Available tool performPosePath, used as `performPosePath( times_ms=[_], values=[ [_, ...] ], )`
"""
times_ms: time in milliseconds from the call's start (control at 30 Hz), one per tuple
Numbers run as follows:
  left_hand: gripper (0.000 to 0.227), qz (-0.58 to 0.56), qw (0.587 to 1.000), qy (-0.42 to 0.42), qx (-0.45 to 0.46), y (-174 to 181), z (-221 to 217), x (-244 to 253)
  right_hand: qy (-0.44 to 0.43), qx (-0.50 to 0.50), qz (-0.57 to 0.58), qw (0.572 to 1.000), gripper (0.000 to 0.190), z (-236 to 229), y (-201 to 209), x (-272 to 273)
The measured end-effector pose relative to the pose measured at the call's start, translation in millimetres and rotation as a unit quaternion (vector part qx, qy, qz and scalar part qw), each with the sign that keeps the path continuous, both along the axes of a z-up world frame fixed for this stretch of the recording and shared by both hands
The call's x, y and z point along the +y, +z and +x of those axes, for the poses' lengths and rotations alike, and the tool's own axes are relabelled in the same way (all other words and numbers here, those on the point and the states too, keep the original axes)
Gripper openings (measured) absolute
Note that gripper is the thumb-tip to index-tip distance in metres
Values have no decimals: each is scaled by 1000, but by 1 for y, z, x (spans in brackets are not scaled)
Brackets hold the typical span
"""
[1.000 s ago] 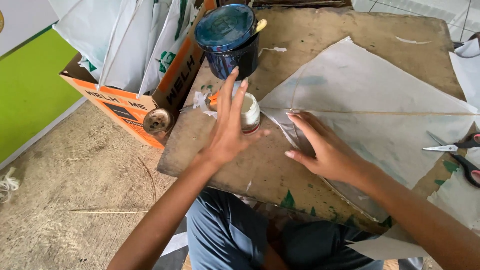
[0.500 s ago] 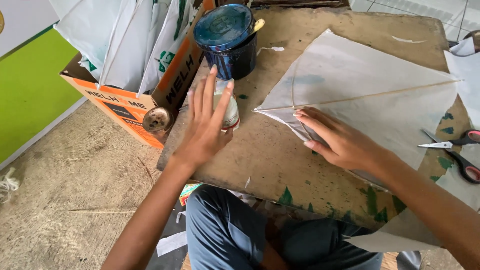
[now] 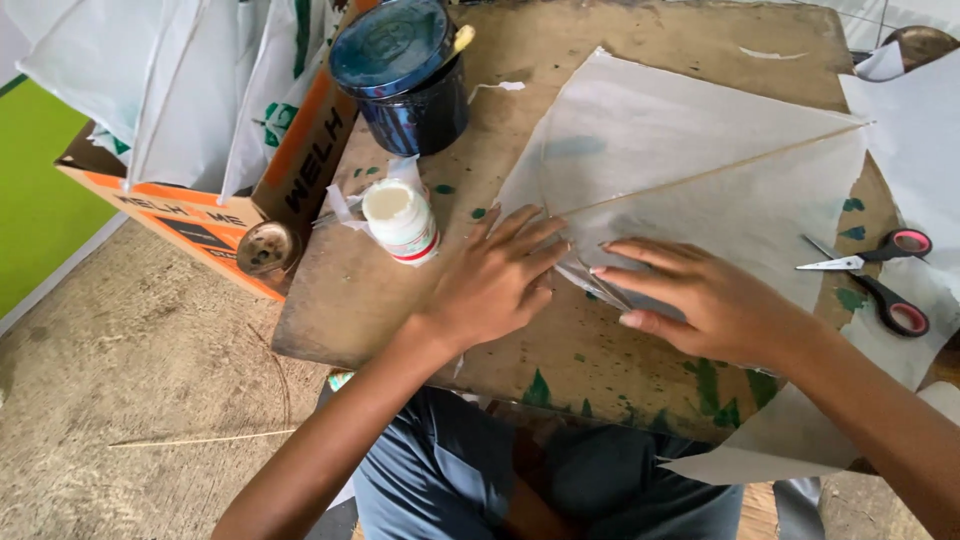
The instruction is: Assembling a kite by trimming paper with scissors and gluing it to a wooden frame.
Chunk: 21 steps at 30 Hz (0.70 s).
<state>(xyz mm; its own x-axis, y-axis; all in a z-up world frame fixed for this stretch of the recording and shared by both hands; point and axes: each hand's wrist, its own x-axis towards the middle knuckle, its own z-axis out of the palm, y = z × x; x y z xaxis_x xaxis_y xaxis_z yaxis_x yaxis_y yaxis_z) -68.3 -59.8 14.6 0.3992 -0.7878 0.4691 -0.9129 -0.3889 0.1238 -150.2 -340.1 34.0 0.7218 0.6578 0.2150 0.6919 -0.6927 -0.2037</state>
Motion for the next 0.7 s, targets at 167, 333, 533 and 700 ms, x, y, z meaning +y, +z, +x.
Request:
performPosePath(
  times_ms=[167, 333, 533, 700],
  values=[
    [53, 44, 999, -26, 7, -19, 13, -11, 25, -8, 9, 1000, 59, -3, -10, -4],
    [48, 25, 999, -23, 13, -11, 23, -16, 5, 11, 38, 999, 59, 11, -12, 0],
    [39, 25, 1000, 0, 16, 9, 22, -22, -53, -67, 88, 992, 49, 24, -18, 0],
    [41, 41, 999, 3, 30, 4, 28, -23, -89, -74, 167, 979, 37, 19, -18, -11]
  ],
)
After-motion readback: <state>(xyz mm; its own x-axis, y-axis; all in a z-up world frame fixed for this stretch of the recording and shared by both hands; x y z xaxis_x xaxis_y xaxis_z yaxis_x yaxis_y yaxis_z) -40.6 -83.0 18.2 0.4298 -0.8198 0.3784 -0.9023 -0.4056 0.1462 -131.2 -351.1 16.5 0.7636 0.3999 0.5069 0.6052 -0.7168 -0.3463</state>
